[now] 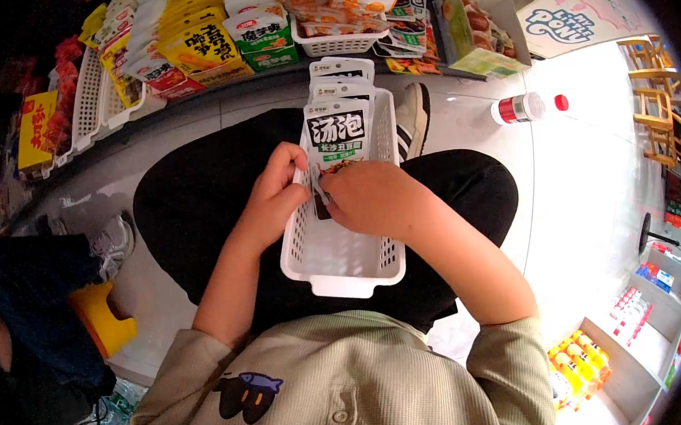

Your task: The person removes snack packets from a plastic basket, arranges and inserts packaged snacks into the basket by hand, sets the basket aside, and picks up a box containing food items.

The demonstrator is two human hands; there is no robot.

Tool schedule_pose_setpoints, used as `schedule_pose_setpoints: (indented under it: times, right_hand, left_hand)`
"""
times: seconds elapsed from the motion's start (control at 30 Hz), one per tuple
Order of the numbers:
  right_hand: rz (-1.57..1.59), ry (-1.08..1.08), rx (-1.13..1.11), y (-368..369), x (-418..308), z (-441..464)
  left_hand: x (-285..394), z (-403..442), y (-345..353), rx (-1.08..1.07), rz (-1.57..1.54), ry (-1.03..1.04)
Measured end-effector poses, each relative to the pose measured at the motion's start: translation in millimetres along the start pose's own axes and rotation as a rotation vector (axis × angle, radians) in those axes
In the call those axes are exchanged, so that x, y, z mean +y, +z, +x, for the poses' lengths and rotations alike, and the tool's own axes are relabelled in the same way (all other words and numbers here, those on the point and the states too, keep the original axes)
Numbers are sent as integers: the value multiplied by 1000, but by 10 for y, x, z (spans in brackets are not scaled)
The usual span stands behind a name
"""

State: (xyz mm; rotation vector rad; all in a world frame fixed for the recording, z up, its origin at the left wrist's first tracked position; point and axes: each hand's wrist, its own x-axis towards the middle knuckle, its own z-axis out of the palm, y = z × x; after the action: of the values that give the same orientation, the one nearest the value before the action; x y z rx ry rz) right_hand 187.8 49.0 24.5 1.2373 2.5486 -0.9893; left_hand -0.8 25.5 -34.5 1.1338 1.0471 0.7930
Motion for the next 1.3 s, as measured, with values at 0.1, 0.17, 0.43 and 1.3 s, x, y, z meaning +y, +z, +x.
schedule_pose_setpoints:
  times: [0.1, 0.17, 0.43, 1.3]
  right_hand:
    - [-24, 27, -87, -79, -39, 6]
    - [-14, 39, -82, -62, -20, 8]
    - [-11, 46, -70, -105, -20, 1]
    - [110, 675, 909, -956, 2279, 1297]
  left_hand:
    - [53, 0, -1, -6, 1, -13]
    - [129, -11, -7, -8, 57, -61]
    - [80, -8, 16, 7, 17, -40]
    - [121, -13, -44, -77, 127, -31]
